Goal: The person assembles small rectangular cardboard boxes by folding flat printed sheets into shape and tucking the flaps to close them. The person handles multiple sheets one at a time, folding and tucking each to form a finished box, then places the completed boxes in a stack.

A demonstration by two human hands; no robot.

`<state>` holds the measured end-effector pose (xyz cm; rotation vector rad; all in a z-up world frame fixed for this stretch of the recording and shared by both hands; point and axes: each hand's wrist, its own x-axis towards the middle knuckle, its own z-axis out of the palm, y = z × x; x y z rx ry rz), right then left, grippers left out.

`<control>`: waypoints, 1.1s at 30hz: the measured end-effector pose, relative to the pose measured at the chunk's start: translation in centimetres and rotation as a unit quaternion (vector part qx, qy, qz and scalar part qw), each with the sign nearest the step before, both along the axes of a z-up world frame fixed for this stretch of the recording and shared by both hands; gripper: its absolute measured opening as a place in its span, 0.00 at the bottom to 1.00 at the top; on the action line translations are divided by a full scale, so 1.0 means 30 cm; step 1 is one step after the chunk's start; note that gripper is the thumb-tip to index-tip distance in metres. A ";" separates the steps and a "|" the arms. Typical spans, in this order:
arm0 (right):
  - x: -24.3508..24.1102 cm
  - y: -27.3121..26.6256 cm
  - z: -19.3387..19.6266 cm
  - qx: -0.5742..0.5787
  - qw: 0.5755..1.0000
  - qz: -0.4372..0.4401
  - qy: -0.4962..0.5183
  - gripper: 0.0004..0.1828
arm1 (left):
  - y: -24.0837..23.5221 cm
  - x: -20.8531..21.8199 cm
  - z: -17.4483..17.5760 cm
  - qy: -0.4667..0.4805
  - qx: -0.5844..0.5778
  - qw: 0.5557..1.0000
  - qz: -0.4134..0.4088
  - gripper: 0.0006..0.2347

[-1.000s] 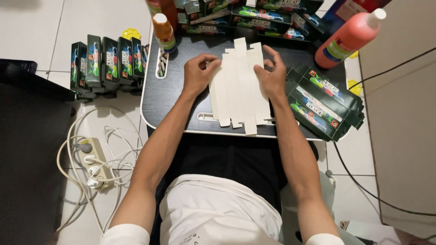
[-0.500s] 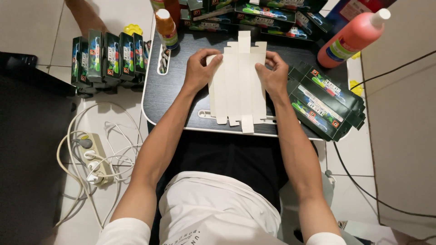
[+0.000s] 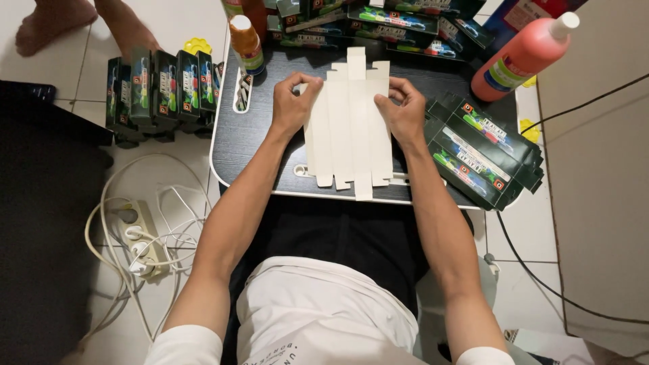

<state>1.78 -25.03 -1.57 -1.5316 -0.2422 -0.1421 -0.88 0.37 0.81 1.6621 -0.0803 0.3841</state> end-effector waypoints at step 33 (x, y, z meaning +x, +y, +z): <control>-0.006 -0.003 0.006 -0.058 0.993 0.036 0.097 0.18 | -0.014 -0.011 -0.027 0.020 0.042 0.994 -0.094 0.06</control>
